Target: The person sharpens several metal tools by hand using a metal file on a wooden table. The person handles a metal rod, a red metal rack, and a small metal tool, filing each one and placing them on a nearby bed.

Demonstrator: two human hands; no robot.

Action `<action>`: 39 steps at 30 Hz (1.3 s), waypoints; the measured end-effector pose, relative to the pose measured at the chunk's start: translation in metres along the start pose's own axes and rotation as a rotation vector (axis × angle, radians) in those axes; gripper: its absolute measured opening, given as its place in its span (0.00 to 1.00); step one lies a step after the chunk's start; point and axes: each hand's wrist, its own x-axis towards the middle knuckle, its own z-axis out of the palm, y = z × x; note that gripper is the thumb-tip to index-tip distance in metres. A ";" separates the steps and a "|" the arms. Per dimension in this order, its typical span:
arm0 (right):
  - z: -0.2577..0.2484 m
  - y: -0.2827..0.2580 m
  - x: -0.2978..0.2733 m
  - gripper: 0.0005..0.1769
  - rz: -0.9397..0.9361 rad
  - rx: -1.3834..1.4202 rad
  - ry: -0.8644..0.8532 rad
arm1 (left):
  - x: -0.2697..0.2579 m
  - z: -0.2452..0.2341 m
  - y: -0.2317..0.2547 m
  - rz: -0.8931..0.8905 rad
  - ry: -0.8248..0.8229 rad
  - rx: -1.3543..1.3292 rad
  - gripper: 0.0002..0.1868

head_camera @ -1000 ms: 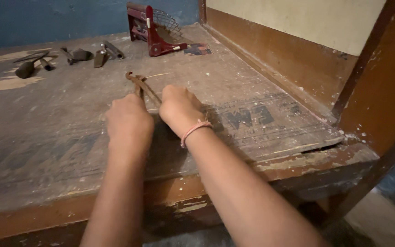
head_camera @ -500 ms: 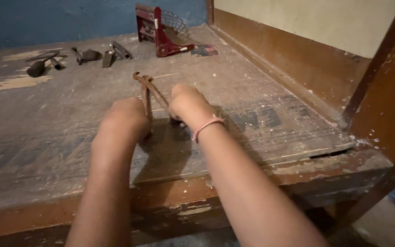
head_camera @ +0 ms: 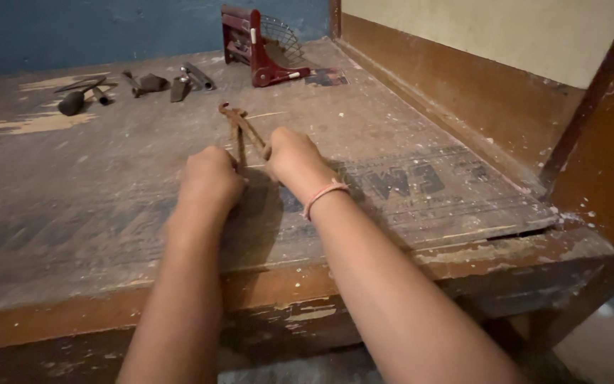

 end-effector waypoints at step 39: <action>-0.016 -0.040 -0.014 0.14 0.111 -0.131 -0.091 | -0.027 -0.016 0.023 -0.049 0.222 0.024 0.10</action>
